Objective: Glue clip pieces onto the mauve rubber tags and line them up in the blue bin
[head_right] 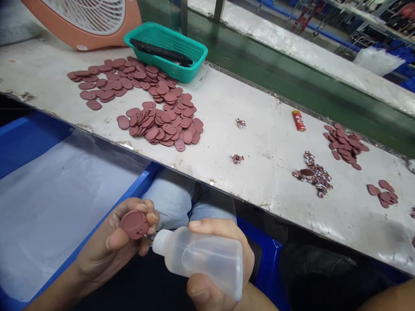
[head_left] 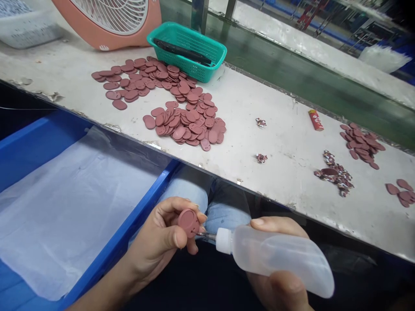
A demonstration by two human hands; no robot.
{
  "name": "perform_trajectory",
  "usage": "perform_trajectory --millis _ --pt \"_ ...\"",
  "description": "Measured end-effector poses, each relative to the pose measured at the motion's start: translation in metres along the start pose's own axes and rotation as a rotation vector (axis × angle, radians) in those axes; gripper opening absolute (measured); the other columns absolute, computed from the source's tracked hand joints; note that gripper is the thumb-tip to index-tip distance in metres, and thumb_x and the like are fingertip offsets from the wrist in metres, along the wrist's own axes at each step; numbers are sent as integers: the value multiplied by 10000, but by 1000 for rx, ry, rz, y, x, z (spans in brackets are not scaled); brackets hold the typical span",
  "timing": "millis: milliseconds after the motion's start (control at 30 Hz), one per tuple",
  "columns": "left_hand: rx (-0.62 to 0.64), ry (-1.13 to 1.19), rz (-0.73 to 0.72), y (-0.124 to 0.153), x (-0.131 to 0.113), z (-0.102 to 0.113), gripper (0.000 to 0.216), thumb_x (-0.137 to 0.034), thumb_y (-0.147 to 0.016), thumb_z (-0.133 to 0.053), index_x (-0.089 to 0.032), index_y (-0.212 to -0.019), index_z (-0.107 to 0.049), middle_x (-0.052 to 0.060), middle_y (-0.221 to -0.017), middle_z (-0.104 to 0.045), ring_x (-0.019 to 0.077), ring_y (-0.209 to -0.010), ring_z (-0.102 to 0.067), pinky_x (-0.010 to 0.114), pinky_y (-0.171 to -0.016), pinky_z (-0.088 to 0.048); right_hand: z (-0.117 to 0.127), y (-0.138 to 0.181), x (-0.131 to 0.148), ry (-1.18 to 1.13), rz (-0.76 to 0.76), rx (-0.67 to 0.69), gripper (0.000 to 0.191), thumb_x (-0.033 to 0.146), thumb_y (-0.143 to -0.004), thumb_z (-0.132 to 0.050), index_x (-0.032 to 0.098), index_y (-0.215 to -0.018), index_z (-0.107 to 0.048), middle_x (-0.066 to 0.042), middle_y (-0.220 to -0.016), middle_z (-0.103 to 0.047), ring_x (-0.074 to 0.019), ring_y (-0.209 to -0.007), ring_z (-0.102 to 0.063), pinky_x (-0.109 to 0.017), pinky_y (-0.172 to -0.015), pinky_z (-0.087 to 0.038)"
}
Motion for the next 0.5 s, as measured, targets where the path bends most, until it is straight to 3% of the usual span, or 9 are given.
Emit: perform_trajectory --millis 233,500 --pt "-20 -5 16 -1 0 0 323 -384 -568 -969 -258 -828 -824 0 -761 -789 117 -608 -688 152 -459 -580 -4 -7 7 74 -26 0 343 610 -934 -546 327 -1112 -623 -26 -685 -589 -200 -468 -557 -370 -384 -446" --pt "-30 10 28 -2 -1 2 322 -370 -573 -970 -261 -840 -826 -6 -778 -799 125 -621 -716 143 -464 -584 -10 -8 2 -40 -37 -85 344 604 -936 -528 322 -1105 -627 -35 -707 -564 -228 -548 -589 -401 -452 -463"
Point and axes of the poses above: each hand's wrist, its own y-axis away from the middle knuckle, its own z-axis out of the back of the hand, x = y × z, the point moved 4 cm from there along -y, towards the middle knuckle
